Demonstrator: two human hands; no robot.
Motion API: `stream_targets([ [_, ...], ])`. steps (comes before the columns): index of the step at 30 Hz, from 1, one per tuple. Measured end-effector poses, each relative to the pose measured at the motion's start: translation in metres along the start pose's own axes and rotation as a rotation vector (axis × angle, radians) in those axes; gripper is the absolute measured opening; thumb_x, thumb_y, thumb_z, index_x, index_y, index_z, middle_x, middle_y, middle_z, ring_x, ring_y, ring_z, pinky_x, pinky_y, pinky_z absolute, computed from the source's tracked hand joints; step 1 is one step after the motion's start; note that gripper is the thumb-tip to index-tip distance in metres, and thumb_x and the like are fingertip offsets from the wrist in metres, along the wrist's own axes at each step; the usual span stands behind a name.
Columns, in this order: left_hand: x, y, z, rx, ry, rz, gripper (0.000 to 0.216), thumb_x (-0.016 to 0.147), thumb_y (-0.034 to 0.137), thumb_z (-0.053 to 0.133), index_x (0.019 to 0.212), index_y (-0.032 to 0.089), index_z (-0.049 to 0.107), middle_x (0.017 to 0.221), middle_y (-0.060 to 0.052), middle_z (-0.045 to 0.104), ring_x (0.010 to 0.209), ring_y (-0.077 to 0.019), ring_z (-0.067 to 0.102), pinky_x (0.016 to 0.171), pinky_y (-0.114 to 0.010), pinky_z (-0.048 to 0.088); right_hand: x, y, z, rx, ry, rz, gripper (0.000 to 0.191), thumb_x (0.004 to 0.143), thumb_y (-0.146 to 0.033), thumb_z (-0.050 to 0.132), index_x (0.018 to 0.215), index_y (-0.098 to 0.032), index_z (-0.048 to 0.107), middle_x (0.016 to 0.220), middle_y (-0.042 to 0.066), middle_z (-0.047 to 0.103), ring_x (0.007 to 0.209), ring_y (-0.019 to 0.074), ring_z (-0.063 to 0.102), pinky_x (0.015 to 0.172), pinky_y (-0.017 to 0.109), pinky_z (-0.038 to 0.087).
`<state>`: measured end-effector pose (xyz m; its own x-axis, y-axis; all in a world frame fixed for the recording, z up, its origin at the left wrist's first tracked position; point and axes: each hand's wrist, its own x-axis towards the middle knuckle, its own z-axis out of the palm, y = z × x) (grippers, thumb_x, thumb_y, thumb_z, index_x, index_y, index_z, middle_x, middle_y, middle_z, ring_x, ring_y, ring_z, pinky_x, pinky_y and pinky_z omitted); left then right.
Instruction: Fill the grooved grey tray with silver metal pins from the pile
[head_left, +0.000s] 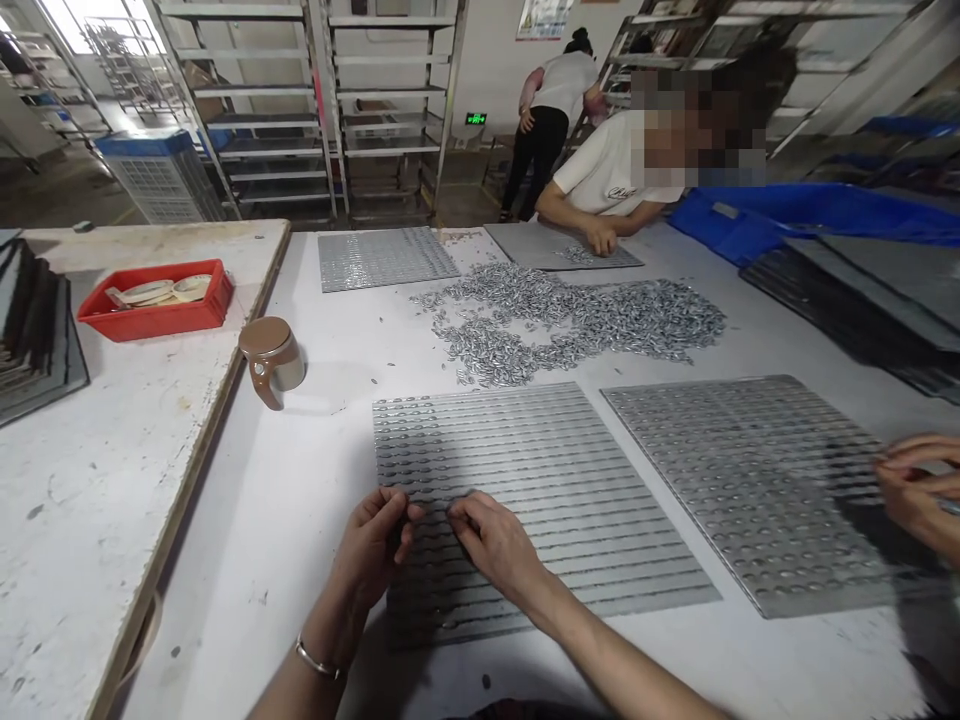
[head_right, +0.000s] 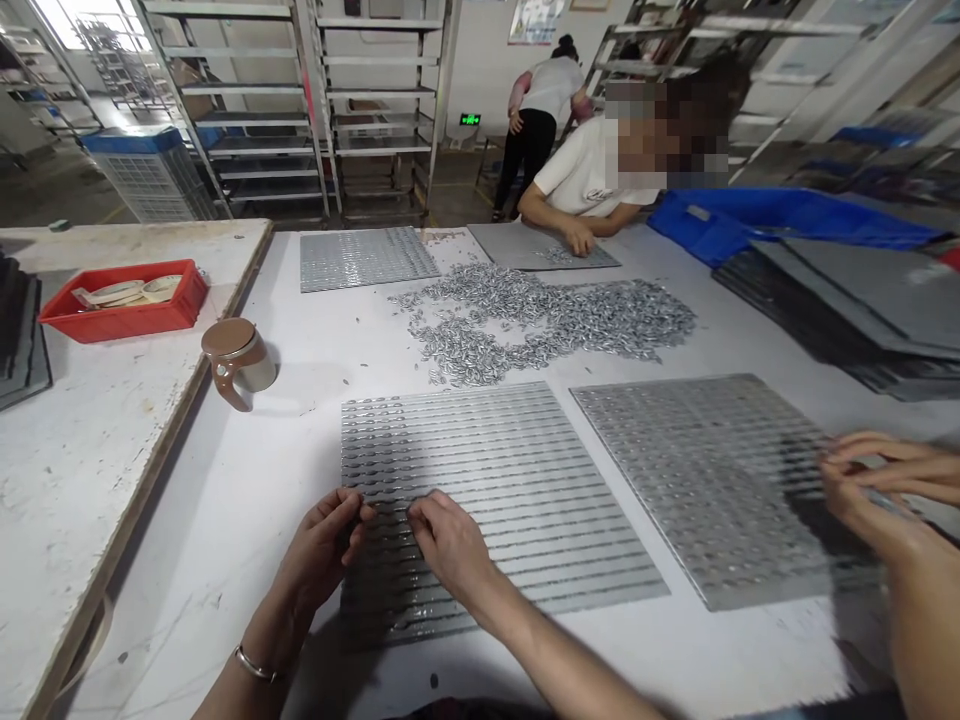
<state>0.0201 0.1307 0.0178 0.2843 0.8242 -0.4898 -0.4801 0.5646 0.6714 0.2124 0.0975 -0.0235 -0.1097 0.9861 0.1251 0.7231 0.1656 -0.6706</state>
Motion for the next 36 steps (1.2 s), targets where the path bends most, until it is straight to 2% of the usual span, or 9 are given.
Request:
stream_targets([
  [5,0.001,-0.004,0.000,0.017,-0.002,-0.017,0.041,0.065,0.040,0.087,0.078,0.016,0.058,0.071,-0.002,0.069,0.045,-0.0043,0.045,0.036,-0.015,0.030,0.002,0.004,-0.005,0.010,-0.047,-0.028,0.015,0.090,-0.012,0.055,0.094,-0.022,0.066,0.087,0.003,0.065,0.077,0.0182,0.064,0.069,0.029,0.050],
  [8,0.002,-0.005,0.000,0.008,0.007,-0.025,0.038,0.067,0.037,0.087,0.080,0.015,0.058,0.072,-0.003,0.069,0.047,-0.0050,0.047,0.037,-0.015,0.031,0.000,0.003,-0.005,-0.053,-0.075,-0.052,0.015,0.093,-0.013,0.052,0.090,-0.023,0.063,0.088,0.003,0.064,0.077,0.0183,0.063,0.067,0.028,0.049],
  [14,0.001,-0.004,0.001,-0.050,0.051,-0.001,0.034,0.068,0.022,0.082,0.095,0.012,0.064,0.087,-0.011,0.074,0.057,-0.0097,0.059,0.047,-0.019,0.044,-0.003,0.002,-0.009,-0.111,-0.062,-0.105,0.014,0.098,-0.015,0.043,0.093,-0.023,0.053,0.086,0.003,0.063,0.072,0.0179,0.062,0.063,0.029,0.048],
  [20,-0.001,-0.002,0.002,-0.052,0.063,0.043,0.038,0.066,0.034,0.086,0.088,0.015,0.061,0.076,-0.006,0.072,0.051,-0.0088,0.055,0.042,-0.018,0.039,0.002,0.006,-0.016,-0.094,-0.094,-0.142,0.016,0.097,-0.014,0.041,0.096,-0.023,0.055,0.090,0.004,0.063,0.076,0.0173,0.062,0.065,0.028,0.048],
  [26,0.000,0.002,0.000,-0.019,0.103,0.007,0.047,0.058,0.040,0.092,0.088,0.010,0.072,0.064,0.002,0.061,0.049,-0.0041,0.047,0.040,-0.015,0.031,0.006,0.010,-0.017,-0.039,-0.140,-0.287,0.023,0.101,-0.019,0.039,0.098,-0.023,0.061,0.090,0.005,0.066,0.081,0.0171,0.062,0.071,0.027,0.050],
  [30,0.001,0.001,0.000,-0.061,0.109,0.003,0.051,0.053,0.037,0.095,0.093,0.010,0.076,0.069,0.000,0.063,0.055,-0.0050,0.051,0.046,-0.015,0.037,0.007,0.011,-0.020,0.003,-0.148,-0.320,0.025,0.101,-0.019,0.040,0.098,-0.023,0.064,0.090,0.006,0.067,0.082,0.0170,0.062,0.071,0.027,0.050],
  [36,0.004,-0.002,-0.001,-0.035,0.074,-0.003,0.046,0.056,0.037,0.094,0.089,0.011,0.075,0.072,-0.003,0.065,0.053,-0.0054,0.050,0.043,-0.016,0.034,0.010,0.009,-0.021,-0.089,-0.123,-0.326,0.031,0.101,-0.018,0.039,0.092,-0.022,0.068,0.088,0.007,0.066,0.080,0.0169,0.061,0.067,0.026,0.048],
])
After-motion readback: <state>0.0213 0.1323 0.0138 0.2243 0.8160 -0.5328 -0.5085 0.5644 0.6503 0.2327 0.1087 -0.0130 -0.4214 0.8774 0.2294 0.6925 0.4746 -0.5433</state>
